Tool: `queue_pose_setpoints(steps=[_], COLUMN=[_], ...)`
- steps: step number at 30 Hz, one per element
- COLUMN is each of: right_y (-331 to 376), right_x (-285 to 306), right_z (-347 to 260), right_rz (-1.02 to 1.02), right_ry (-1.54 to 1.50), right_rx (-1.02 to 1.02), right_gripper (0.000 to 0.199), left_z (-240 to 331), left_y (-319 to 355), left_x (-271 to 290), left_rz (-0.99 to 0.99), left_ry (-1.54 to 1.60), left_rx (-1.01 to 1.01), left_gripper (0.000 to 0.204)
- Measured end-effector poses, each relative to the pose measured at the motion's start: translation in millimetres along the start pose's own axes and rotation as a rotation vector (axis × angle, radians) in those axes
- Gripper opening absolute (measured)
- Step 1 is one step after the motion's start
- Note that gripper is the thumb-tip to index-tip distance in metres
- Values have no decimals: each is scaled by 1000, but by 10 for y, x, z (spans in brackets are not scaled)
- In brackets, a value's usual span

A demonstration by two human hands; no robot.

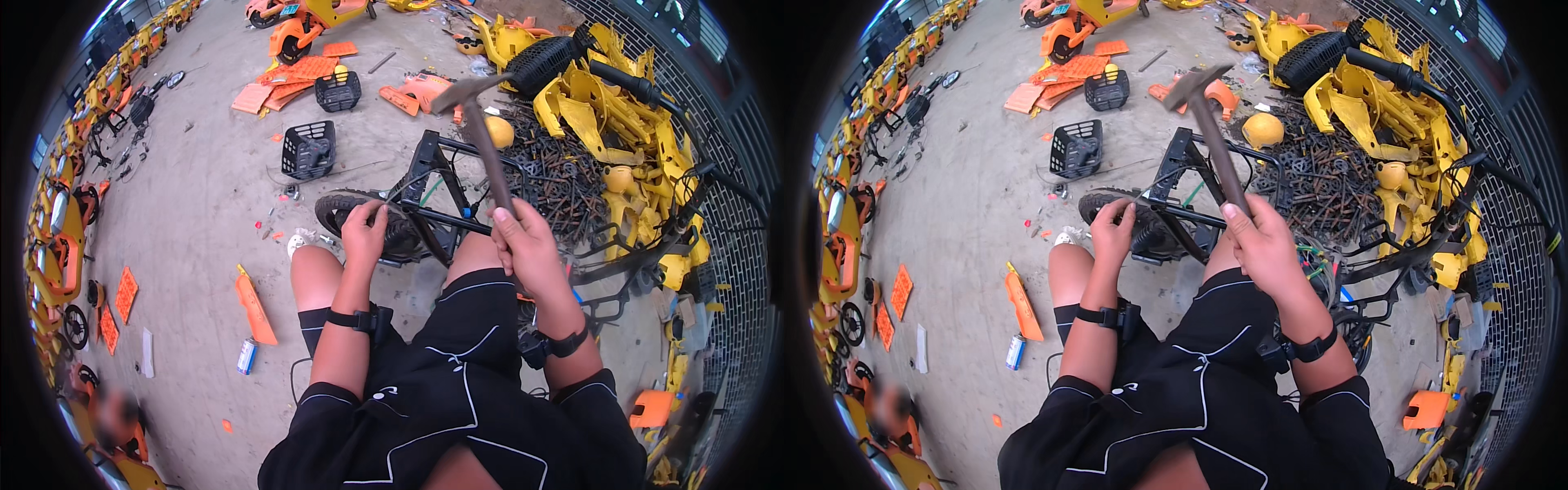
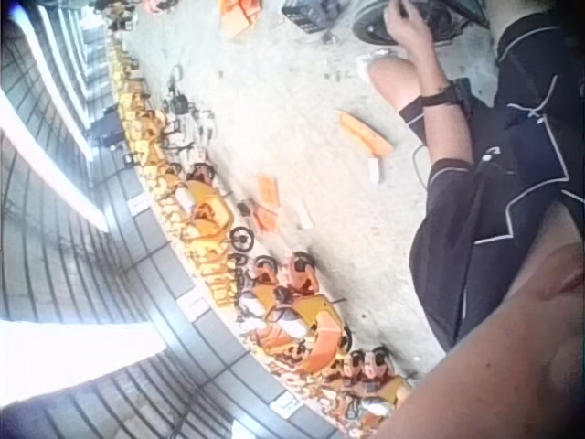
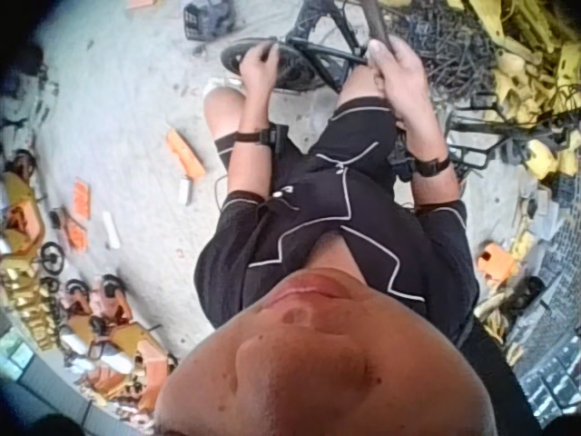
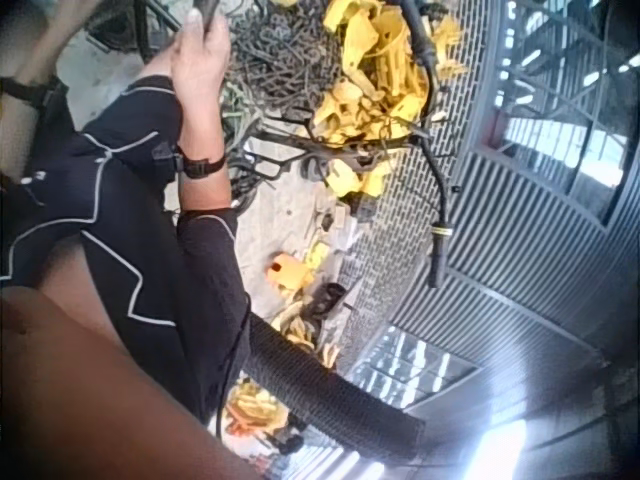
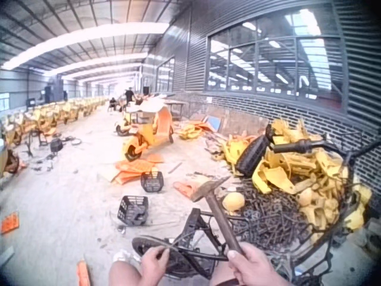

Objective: The person uses pliers and a hammer to remove components and a cable from a small black bicycle frame while sitting on the floor.

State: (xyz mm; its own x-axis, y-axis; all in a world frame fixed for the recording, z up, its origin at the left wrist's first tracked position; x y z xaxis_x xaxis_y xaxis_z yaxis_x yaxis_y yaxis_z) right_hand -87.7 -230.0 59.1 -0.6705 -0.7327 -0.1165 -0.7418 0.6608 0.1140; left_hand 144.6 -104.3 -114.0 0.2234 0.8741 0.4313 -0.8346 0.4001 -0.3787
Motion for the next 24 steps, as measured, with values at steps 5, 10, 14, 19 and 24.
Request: queue_pose_setpoints(steps=[5,10,14,19,24], right_y=[13,-190,-1,137,10], right_x=[40,256,-6,-139,30], right_z=[123,915,154,-344,641], right_rz=[79,46,25,-65,92], right_ry=[167,551,123,25,525], right_rx=[408,-79,-106,273,585], right_gripper=[28,35,29,30,25], left_z=[83,209,121,142,197], left_y=[-9,-38,-19,-35,-55], left_x=[-46,-92,-19,15,-18], left_rz=[44,21,44,32,17], left_ry=[46,26,7,-14,-1], left_rx=[-32,-69,-57,-40,-60], left_gripper=[14,14,14,14,14])
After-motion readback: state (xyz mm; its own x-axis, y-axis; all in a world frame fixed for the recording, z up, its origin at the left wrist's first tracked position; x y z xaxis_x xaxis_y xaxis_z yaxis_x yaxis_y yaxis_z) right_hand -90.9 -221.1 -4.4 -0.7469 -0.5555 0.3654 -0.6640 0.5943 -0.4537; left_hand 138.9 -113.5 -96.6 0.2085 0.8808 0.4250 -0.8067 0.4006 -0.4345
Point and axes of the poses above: each hand's wrist, its own y-axis away from the middle knuckle, its own x-axis out of the back of the hand, z = x × y, the point moved 5 cm from there along -y, towards the middle knuckle, and after that the axes turned 14 degrees about -y, right-handed, at the moved point
